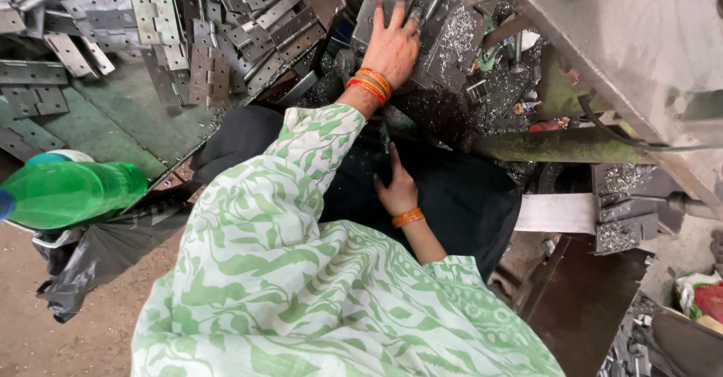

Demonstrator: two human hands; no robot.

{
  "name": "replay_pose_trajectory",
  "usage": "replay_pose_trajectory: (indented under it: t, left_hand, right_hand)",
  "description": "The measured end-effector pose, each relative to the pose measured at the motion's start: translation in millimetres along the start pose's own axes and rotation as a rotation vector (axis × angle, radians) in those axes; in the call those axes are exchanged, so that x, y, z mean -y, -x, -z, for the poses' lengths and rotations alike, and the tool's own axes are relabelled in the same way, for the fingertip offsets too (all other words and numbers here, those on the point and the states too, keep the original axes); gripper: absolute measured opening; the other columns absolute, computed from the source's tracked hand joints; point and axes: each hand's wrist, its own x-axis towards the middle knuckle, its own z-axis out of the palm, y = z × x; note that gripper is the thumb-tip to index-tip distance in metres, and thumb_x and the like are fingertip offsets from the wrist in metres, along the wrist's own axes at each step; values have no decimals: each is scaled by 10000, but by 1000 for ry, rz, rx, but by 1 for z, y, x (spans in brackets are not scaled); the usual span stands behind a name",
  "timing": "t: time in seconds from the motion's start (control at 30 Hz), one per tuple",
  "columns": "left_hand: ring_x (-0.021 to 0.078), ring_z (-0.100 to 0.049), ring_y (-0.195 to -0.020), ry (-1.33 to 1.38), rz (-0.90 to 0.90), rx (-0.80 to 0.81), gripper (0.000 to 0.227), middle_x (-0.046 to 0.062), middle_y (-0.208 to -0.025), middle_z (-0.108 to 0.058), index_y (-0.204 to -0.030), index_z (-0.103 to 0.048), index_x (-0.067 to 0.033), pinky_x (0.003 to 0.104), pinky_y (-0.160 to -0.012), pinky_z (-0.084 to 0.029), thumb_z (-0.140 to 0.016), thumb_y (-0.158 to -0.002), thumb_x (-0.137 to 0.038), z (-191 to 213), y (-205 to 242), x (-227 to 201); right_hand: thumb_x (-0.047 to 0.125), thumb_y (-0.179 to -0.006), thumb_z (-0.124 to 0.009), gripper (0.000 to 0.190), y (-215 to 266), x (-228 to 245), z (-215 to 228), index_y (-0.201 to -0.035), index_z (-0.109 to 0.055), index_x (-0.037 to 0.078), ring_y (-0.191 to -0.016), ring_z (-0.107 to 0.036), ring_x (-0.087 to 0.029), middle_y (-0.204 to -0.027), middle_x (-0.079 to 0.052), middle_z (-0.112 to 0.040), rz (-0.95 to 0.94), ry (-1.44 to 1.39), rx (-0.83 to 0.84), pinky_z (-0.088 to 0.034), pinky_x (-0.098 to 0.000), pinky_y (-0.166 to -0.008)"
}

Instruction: The person sits on the floor and repeatedly picks up small metal brackets from a pile. They place each bracket onto a grinding machine, hold it against the grinding wheel with their left hand, and use a dark cloth in their right hand to wipe the surface. The processed parts are then discarded into a pile.

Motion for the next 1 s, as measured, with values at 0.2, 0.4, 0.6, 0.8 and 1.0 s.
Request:
replay_pose_trajectory:
  t: [0.2, 0.4, 0.6, 0.8, 1.0]
  left_hand:
    - [392, -357, -1421, -8, 5, -49, 274, 95, -1384, -619, -1130, -782, -97, 738, -1140, -235, -614, -946, -212, 1, -1, -10]
    - [387, -361, -1395, -18, 38, -56, 252, 82, -1365, -626, -1047, -788, -104, 732, -1111, -220, -615, -885, -190, -2, -19, 2]
    - [388, -356, -1428, 4, 41, -69, 241, 71, -1306, -651, -1087, -788, -97, 732, -1147, -219, -608, -954, -186, -7, -21, 5]
    - [378, -326, -1427, -43, -19, -44, 319, 69, -1385, -617, -1151, -766, -116, 740, -1113, -212, -588, -903, -205, -2, -3, 0]
    - [391, -286, -1471, -47, 8, 47, 353, 62, -1480, -559, -1239, -741, -92, 760, -1128, -180, -539, -990, -239, -3, -5, 0]
  right_hand:
    - [264, -824, -740, 945, -11, -2, 20, -1623, -256, 127, -1084, -649, -480, -1195, -295, -669, -49, 85, 123, -533, -521, -915]
    - [338, -917, -737, 757, -33, 8, 69, -1558, -411, 103, -1151, -660, -453, -1266, -282, -673, 121, 152, 134, -537, -481, -993]
    - [274, -857, -703, 897, -3, 4, 3, -1634, -263, 185, -1017, -688, -440, -1125, -263, -703, -128, 63, 117, -557, -508, -877]
    - [245, -825, -727, 954, -8, -8, 4, -1635, -228, 187, -1066, -674, -456, -1192, -280, -685, -75, 23, 121, -561, -515, -880]
    - [319, -928, -738, 771, -26, 5, 72, -1580, -382, 114, -1159, -675, -452, -1262, -283, -688, 212, 61, 106, -556, -498, -983]
